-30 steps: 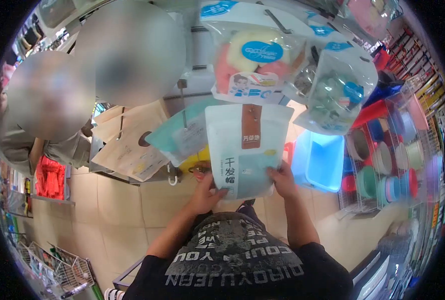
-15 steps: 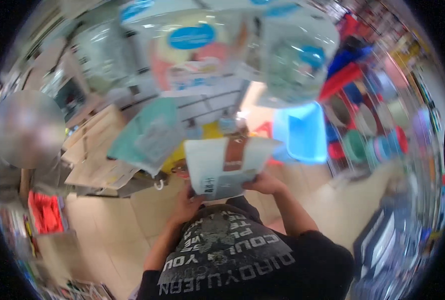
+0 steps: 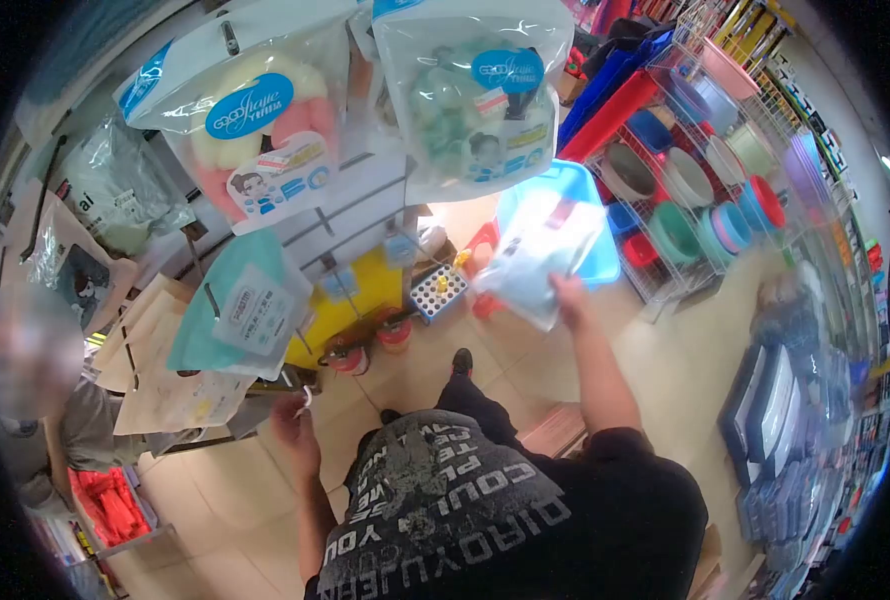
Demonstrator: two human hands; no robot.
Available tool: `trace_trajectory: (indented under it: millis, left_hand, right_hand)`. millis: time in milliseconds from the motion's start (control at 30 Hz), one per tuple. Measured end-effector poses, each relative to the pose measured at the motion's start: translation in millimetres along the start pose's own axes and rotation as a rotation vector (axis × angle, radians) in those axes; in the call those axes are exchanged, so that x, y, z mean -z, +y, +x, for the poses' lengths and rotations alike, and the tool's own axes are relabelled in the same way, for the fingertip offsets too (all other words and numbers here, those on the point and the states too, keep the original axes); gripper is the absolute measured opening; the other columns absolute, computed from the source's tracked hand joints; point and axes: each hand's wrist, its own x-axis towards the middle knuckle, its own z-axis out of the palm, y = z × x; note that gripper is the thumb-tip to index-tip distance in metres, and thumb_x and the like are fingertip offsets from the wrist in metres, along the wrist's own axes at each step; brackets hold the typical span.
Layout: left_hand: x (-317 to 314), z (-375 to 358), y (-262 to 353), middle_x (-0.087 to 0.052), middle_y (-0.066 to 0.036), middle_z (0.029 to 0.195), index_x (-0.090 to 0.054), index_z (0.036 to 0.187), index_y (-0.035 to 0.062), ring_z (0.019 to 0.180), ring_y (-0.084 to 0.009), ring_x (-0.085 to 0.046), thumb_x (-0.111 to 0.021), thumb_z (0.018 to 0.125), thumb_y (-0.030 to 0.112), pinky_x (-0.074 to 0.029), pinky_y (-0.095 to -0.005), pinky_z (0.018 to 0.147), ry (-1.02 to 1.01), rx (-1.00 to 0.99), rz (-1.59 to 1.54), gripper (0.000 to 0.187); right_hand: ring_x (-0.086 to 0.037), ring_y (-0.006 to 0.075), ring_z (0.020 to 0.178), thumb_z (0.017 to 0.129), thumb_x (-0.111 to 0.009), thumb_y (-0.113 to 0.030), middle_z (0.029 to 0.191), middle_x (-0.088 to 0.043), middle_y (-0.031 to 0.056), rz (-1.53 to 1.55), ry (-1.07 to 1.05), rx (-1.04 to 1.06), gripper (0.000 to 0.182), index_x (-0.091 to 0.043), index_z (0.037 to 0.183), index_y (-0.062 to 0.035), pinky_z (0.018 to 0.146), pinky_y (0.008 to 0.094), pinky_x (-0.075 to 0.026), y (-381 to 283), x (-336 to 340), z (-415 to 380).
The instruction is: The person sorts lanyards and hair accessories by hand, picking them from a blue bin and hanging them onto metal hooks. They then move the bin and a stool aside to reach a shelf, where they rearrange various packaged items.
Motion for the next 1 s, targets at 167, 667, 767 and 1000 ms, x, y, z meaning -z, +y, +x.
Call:
trace_trajectory:
  millis: [167,667,767,1000]
  left_hand:
    - [14,14,24,-0.047,-0.009,0.113,-0.041,0.118,0.0034,0.103,-0.0195,-0.049,-0.052,0.080,-0.004,-0.043,-0.0324,0.085,0.355,0.028,0.144,0.041]
    - [-23,59,65,-0.053,-0.010,0.109,-0.039,0.123,0.0000,0.100,-0.0200,-0.052,-0.059,0.080,-0.002,-0.044,-0.0310,0.081,0.400,-0.050,0.082,0.048]
    - [-22,67,46,-0.055,-0.009,0.105,-0.044,0.117,-0.0007,0.096,-0.0188,-0.055,-0.060,0.080,-0.001,-0.044,-0.0310,0.081,0.341,-0.023,0.005,0.040]
    - [-15,48,42,-0.056,-0.007,0.107,-0.047,0.116,0.0002,0.099,-0.0148,-0.052,-0.053,0.087,0.003,-0.043,-0.0309,0.085,0.304,-0.060,-0.245,0.030]
  right_hand:
    - [-0.058,0.0381,0.100,0.078,-0.064,-0.031,0.105,-0.060,0.0249,-0.712,0.189,0.350,0.050,-0.053,0.114,0.0020,0.086,0.0410,-0.044,-86,41,75]
    - [-0.060,0.0158,0.074,0.080,-0.060,-0.013,0.086,-0.063,0.0107,-0.418,-0.738,-0.086,0.033,-0.054,0.109,0.0021,0.062,0.0282,-0.049,87,-149,-102]
    - [-0.063,0.0168,0.081,0.083,-0.059,-0.016,0.089,-0.065,0.0117,-0.470,-0.935,-0.078,0.032,-0.056,0.109,0.0004,0.071,0.0289,-0.049,66,-176,-147]
    - [-0.063,0.0182,0.082,0.081,-0.061,-0.010,0.090,-0.065,0.0105,-0.567,-0.997,0.373,0.030,-0.055,0.108,0.0001,0.075,0.0298,-0.050,-4,-200,-161]
